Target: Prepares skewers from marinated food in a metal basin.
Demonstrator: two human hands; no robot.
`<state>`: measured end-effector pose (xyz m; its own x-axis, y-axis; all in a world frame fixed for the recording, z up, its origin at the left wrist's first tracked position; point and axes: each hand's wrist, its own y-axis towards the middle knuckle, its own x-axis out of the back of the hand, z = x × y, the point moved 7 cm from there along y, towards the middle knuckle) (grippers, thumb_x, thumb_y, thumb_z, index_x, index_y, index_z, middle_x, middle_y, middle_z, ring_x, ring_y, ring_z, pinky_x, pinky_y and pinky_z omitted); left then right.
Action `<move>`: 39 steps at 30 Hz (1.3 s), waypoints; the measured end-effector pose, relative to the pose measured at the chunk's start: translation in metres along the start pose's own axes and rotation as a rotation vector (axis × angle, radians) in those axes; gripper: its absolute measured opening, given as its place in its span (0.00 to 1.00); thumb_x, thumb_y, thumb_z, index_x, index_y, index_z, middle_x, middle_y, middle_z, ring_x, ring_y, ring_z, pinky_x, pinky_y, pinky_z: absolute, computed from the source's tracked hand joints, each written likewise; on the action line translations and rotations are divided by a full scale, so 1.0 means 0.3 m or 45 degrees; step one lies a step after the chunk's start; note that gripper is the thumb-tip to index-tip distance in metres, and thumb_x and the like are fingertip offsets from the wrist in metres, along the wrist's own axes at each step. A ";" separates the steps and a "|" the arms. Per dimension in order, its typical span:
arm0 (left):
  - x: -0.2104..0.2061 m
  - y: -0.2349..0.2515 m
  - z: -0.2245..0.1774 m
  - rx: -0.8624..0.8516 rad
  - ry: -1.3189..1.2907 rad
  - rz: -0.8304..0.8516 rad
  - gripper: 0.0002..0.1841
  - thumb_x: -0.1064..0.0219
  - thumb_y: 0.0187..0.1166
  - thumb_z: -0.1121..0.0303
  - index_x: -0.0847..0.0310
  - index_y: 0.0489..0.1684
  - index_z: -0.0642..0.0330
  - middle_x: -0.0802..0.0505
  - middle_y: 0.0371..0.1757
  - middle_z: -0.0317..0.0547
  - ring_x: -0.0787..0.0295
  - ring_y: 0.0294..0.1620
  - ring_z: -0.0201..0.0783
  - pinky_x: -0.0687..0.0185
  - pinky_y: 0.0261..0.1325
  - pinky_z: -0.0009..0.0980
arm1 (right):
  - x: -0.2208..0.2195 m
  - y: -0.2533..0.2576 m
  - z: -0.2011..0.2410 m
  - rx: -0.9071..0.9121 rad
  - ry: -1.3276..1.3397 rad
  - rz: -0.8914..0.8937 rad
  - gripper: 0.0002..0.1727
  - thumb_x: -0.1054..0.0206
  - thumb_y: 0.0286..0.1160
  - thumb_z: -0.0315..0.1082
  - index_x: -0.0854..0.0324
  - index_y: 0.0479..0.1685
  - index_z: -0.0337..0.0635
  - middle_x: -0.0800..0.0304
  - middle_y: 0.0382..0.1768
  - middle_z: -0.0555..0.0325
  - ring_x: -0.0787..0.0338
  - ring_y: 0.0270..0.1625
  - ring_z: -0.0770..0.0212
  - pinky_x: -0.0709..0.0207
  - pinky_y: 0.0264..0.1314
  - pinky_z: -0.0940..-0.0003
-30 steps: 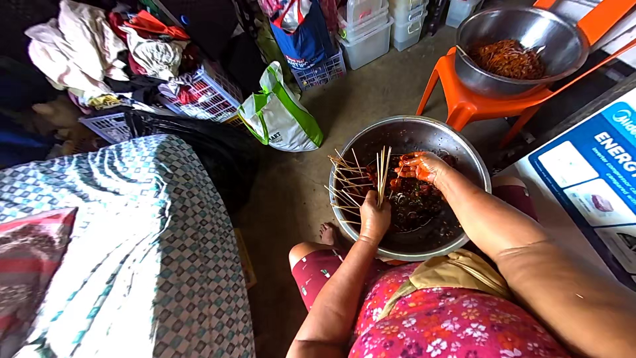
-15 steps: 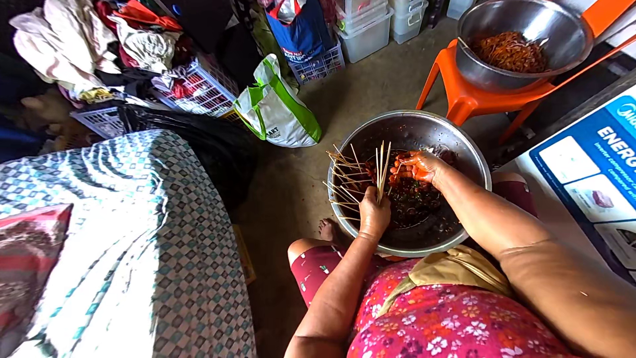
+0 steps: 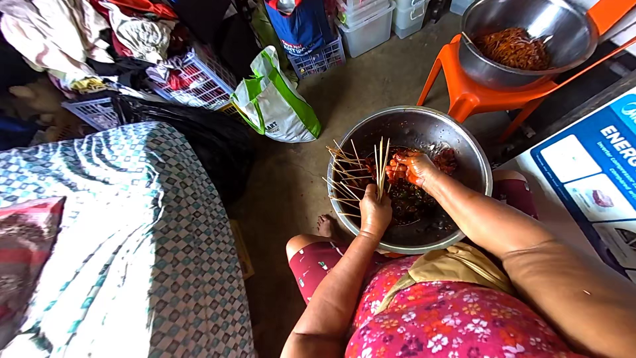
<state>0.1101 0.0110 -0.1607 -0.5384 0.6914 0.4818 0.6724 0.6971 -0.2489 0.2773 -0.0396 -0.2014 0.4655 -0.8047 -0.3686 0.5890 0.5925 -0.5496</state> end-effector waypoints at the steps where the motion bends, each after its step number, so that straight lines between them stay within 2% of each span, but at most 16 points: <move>1: 0.001 0.001 0.001 0.005 -0.006 -0.004 0.10 0.38 0.80 0.74 0.20 0.54 0.67 0.11 0.32 0.47 0.13 0.30 0.37 0.14 0.40 0.37 | -0.006 -0.005 -0.007 -0.001 -0.009 0.007 0.10 0.43 0.89 0.28 0.26 0.59 0.32 0.12 0.36 0.50 0.07 0.33 0.57 0.09 0.41 0.61; 5: 0.004 0.015 0.011 0.047 -0.009 -0.013 0.10 0.38 0.81 0.74 0.22 0.55 0.67 0.12 0.31 0.48 0.13 0.29 0.38 0.15 0.39 0.38 | -0.039 -0.029 -0.047 -0.060 -0.058 0.087 0.11 0.43 0.89 0.29 0.26 0.60 0.31 0.12 0.35 0.51 0.08 0.34 0.57 0.09 0.43 0.60; 8: 0.005 0.024 0.021 0.069 -0.024 -0.024 0.10 0.37 0.80 0.74 0.22 0.55 0.67 0.12 0.31 0.48 0.13 0.29 0.39 0.14 0.39 0.39 | -0.054 -0.036 -0.069 -0.109 -0.066 0.113 0.09 0.44 0.90 0.29 0.25 0.57 0.33 0.13 0.32 0.52 0.07 0.32 0.56 0.08 0.43 0.58; 12: 0.016 0.030 0.023 0.066 -0.024 -0.051 0.10 0.37 0.80 0.74 0.22 0.55 0.67 0.12 0.31 0.49 0.12 0.30 0.41 0.14 0.40 0.40 | -0.019 0.001 -0.040 -0.089 -0.231 0.115 0.16 0.46 0.93 0.38 0.25 0.63 0.33 0.13 0.42 0.50 0.08 0.38 0.56 0.10 0.45 0.57; 14: 0.025 0.028 0.025 0.069 -0.032 -0.085 0.11 0.37 0.80 0.75 0.22 0.56 0.68 0.12 0.30 0.49 0.12 0.29 0.40 0.14 0.39 0.40 | 0.056 0.054 0.018 0.092 -0.545 -0.039 0.18 0.44 0.92 0.35 0.25 0.70 0.32 0.13 0.52 0.44 0.08 0.43 0.55 0.11 0.48 0.58; 15: 0.029 0.027 0.025 0.069 -0.035 -0.104 0.10 0.37 0.80 0.75 0.22 0.55 0.68 0.12 0.30 0.48 0.12 0.28 0.40 0.14 0.38 0.39 | 0.098 0.080 0.053 0.200 -0.760 -0.122 0.18 0.43 0.89 0.32 0.23 0.69 0.30 0.12 0.56 0.41 0.08 0.48 0.53 0.13 0.53 0.56; 18: 0.027 0.027 0.024 0.074 -0.028 -0.107 0.11 0.37 0.81 0.75 0.22 0.56 0.68 0.12 0.31 0.50 0.12 0.29 0.41 0.13 0.39 0.41 | 0.167 0.114 0.121 0.333 -1.289 -0.310 0.14 0.35 0.77 0.26 0.13 0.57 0.31 0.12 0.59 0.32 0.13 0.64 0.35 0.24 0.69 0.34; 21: 0.020 0.029 0.022 0.082 -0.003 -0.076 0.13 0.37 0.82 0.74 0.22 0.60 0.68 0.10 0.33 0.51 0.10 0.31 0.42 0.12 0.41 0.41 | 0.154 0.133 0.087 0.245 -1.655 -0.238 0.18 0.30 0.70 0.25 0.12 0.60 0.39 0.12 0.62 0.34 0.17 0.70 0.31 0.27 0.69 0.26; 24: 0.021 0.027 0.026 0.073 0.012 -0.070 0.11 0.37 0.81 0.73 0.22 0.57 0.68 0.11 0.32 0.50 0.11 0.30 0.41 0.13 0.40 0.40 | 0.114 0.144 0.031 0.234 -1.910 -0.071 0.32 0.24 0.63 0.24 0.20 0.75 0.40 0.22 0.74 0.33 0.30 0.82 0.30 0.35 0.79 0.28; 26: 0.019 0.027 0.027 0.070 0.008 -0.060 0.12 0.37 0.81 0.74 0.22 0.58 0.68 0.11 0.32 0.50 0.11 0.29 0.41 0.13 0.40 0.40 | 0.107 0.154 0.010 0.276 -1.992 -0.019 0.32 0.24 0.62 0.23 0.20 0.73 0.37 0.20 0.73 0.33 0.28 0.81 0.31 0.37 0.82 0.31; 28: 0.015 0.028 0.029 0.068 0.000 -0.053 0.12 0.37 0.81 0.74 0.22 0.59 0.68 0.11 0.32 0.50 0.11 0.29 0.41 0.13 0.39 0.40 | 0.122 0.172 -0.002 0.296 -2.002 -0.018 0.21 0.27 0.64 0.22 0.15 0.61 0.34 0.14 0.64 0.31 0.20 0.73 0.30 0.27 0.73 0.29; 30: 0.016 0.028 0.029 0.074 0.002 -0.050 0.12 0.37 0.81 0.74 0.22 0.57 0.68 0.11 0.32 0.49 0.11 0.29 0.40 0.13 0.39 0.39 | 0.126 0.164 0.008 0.238 -1.968 -0.048 0.16 0.30 0.68 0.24 0.13 0.57 0.33 0.13 0.60 0.30 0.17 0.69 0.29 0.25 0.68 0.28; 33: 0.015 0.029 0.029 0.072 -0.013 -0.048 0.11 0.37 0.81 0.74 0.22 0.57 0.69 0.11 0.31 0.49 0.12 0.28 0.40 0.13 0.38 0.39 | 0.101 0.138 0.023 0.190 -2.042 -0.016 0.14 0.28 0.71 0.28 0.13 0.54 0.32 0.12 0.59 0.31 0.16 0.68 0.31 0.25 0.69 0.29; 35: 0.013 0.030 0.029 0.067 -0.019 -0.042 0.11 0.37 0.81 0.74 0.22 0.56 0.68 0.11 0.30 0.48 0.12 0.28 0.39 0.13 0.38 0.38 | 0.101 0.141 -0.001 0.143 -2.117 0.049 0.17 0.26 0.71 0.31 0.13 0.57 0.34 0.12 0.58 0.32 0.14 0.66 0.31 0.23 0.67 0.29; 37: 0.011 0.030 0.029 0.071 -0.016 -0.035 0.11 0.37 0.81 0.74 0.22 0.56 0.67 0.11 0.31 0.48 0.12 0.28 0.39 0.13 0.38 0.38 | 0.098 0.135 -0.021 0.094 -2.167 0.068 0.18 0.26 0.69 0.30 0.15 0.58 0.33 0.12 0.59 0.32 0.14 0.66 0.32 0.23 0.66 0.28; 39: 0.011 0.032 0.030 0.068 -0.010 -0.032 0.11 0.38 0.81 0.74 0.22 0.57 0.67 0.11 0.31 0.48 0.12 0.27 0.38 0.13 0.38 0.38 | 0.087 0.123 -0.022 0.036 -2.203 0.064 0.17 0.26 0.69 0.30 0.14 0.55 0.31 0.12 0.58 0.31 0.13 0.65 0.31 0.23 0.64 0.28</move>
<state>0.1101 0.0217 -0.1691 -0.5588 0.6750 0.4818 0.6308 0.7231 -0.2815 0.3069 -0.0390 -0.2363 0.5838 0.1727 0.7933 0.5542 0.6293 -0.5448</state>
